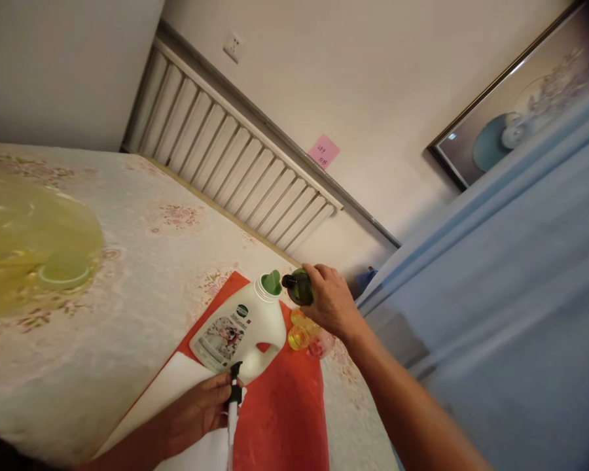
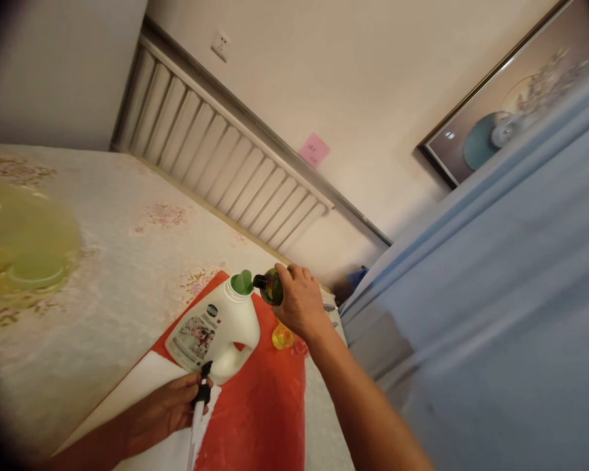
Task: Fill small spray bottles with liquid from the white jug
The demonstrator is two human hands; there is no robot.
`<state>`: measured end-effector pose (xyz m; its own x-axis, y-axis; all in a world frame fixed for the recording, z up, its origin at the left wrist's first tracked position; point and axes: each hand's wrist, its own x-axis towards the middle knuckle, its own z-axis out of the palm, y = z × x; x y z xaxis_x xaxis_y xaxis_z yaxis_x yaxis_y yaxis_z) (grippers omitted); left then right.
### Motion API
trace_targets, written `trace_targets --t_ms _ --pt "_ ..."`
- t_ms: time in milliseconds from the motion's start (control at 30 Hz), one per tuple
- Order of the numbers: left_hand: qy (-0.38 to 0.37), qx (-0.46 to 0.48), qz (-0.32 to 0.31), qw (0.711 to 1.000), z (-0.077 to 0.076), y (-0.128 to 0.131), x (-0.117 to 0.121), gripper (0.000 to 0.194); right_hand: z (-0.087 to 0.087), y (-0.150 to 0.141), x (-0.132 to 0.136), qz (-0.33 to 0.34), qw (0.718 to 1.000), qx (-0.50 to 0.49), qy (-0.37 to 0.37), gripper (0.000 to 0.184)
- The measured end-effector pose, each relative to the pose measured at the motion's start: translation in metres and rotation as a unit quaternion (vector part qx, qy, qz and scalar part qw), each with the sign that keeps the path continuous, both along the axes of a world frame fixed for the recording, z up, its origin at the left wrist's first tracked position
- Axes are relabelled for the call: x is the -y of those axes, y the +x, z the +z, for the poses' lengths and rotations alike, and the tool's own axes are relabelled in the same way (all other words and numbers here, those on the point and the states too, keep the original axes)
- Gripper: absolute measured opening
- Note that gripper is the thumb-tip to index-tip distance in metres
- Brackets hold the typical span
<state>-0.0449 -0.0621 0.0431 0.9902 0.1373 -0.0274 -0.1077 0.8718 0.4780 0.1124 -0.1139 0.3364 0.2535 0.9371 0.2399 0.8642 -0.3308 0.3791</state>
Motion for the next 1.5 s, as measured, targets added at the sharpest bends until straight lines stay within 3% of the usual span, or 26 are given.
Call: trace_targets --t_ms 333,1500 --pt "0.004 -0.008 -0.001 1.0 -0.008 0.001 -0.003 0.022 0.005 -0.005 -0.004 0.013 0.995 0.093 -0.035 0.071" --pt "0.008 0.003 -0.012 1.0 0.003 -0.003 -0.006 0.018 0.026 -0.006 -0.006 0.053 0.985 0.159 -0.04 0.057"
